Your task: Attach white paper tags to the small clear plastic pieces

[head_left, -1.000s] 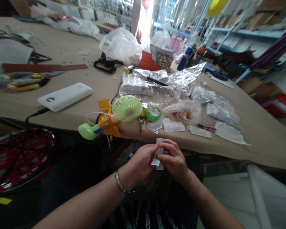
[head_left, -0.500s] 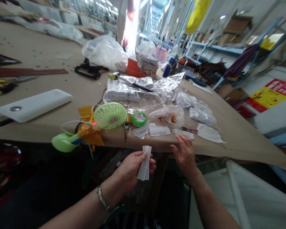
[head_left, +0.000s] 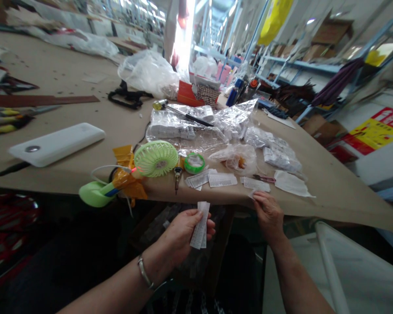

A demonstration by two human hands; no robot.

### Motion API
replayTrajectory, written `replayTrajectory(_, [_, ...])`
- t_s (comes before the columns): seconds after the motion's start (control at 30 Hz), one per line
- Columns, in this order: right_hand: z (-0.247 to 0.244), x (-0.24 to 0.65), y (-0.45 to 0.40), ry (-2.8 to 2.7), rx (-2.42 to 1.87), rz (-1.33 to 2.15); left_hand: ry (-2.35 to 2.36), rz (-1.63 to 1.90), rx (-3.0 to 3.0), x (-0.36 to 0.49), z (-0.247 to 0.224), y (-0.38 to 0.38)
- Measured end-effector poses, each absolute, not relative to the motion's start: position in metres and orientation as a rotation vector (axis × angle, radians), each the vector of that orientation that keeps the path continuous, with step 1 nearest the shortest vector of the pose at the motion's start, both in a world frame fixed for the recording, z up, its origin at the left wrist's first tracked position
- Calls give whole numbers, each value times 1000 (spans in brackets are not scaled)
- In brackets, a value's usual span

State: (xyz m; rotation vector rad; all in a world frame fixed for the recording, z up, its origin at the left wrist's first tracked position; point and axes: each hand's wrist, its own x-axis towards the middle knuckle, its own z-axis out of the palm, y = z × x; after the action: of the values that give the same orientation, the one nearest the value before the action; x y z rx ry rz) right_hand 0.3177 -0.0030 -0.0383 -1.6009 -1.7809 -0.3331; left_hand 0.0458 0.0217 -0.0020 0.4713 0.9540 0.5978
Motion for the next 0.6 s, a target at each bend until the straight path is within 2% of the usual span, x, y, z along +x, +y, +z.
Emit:
replayTrajectory(0.23, [-25,270,-6,-1517,-1328,-115,957,591,460,45,-7,21])
replayTrajectory(0.4, [-19,200,-8,-1904,-981,102,806,686,404,45,-9,20])
replayTrajectory(0.6, [-28,167,-11,-2161,-938,57,765,833,314,39,-12,19])
